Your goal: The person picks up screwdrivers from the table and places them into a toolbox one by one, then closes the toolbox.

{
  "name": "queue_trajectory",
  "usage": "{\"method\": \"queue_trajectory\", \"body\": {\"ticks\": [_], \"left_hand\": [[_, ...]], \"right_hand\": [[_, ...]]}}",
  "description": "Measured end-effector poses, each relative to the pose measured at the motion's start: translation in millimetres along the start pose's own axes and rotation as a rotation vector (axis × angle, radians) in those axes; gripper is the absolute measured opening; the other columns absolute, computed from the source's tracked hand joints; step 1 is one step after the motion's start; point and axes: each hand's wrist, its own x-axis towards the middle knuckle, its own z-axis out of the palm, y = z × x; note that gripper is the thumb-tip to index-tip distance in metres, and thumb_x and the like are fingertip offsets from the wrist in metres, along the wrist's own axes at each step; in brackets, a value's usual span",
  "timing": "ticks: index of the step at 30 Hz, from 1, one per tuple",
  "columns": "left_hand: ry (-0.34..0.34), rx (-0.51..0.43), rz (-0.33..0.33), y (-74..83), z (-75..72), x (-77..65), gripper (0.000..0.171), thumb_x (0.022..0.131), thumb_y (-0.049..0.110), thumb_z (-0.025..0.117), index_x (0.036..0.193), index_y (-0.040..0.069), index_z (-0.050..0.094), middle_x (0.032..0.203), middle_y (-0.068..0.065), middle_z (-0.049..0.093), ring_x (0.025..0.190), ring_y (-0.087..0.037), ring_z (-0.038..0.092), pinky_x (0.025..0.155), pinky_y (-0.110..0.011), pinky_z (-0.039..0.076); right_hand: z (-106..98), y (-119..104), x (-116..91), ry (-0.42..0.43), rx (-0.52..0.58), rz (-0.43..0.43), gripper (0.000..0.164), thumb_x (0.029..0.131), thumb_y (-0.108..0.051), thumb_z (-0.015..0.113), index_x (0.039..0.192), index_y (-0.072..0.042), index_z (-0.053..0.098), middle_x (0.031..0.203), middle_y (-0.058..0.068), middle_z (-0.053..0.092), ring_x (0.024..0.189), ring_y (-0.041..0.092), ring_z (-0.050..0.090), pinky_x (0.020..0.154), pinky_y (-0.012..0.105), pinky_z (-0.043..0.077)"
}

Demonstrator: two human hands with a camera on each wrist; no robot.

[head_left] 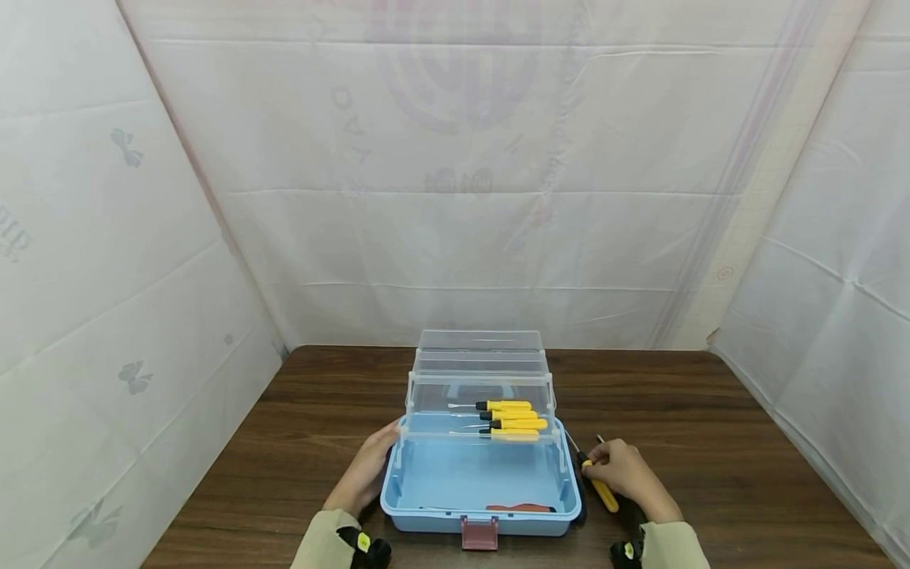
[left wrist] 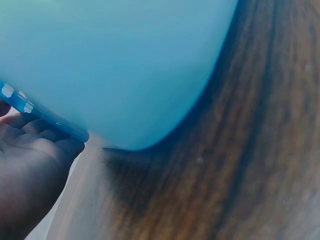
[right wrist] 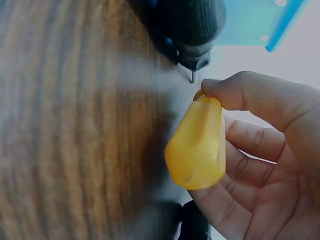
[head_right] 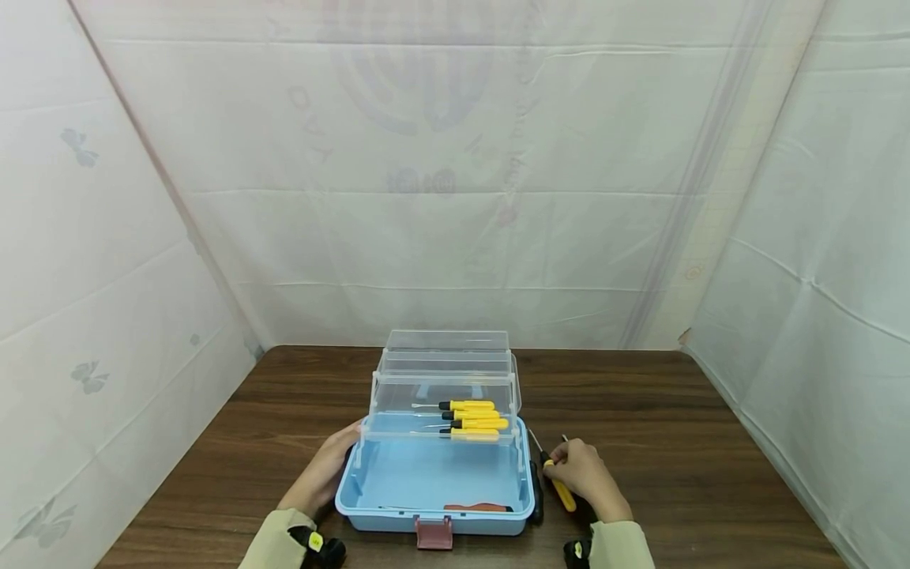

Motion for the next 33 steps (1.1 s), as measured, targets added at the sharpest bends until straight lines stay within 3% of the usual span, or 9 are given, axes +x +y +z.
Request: {"method": "queue_trajectory", "body": {"ticks": [8, 33], "left_hand": [[-0.020, -0.013, -0.005, -0.1, -1.7, 0.7, 0.056, 0.104, 0.030, 0.035, 0.151, 0.001, 0.025, 0.157, -0.022, 0.024, 0.144, -0.041, 0.021, 0.115, -0.058, 0.023], [-0.007, -0.002, -0.011, -1.3, -1.6, 1.5, 0.056, 0.104, 0.032, 0.036, 0.151, 0.002, 0.027, 0.156, -0.023, 0.025, 0.144, -0.042, 0.022, 0.114, -0.059, 0.022]], "right_hand": [[-3, -3, 1, 0.046, -0.001, 0.007, 0.019, 0.079, -0.010, 0.073, 0.091, 0.005, 0.069, 0.074, 0.004, 0.063, 0.063, 0.013, 0.057, 0.053, 0.028, 0.050], [-21, -13, 5, 0.051, -0.021, -0.046, 0.026, 0.082, -0.012, 0.072, 0.098, 0.007, 0.068, 0.079, 0.006, 0.064, 0.067, 0.014, 0.057, 0.057, 0.030, 0.053]]}}
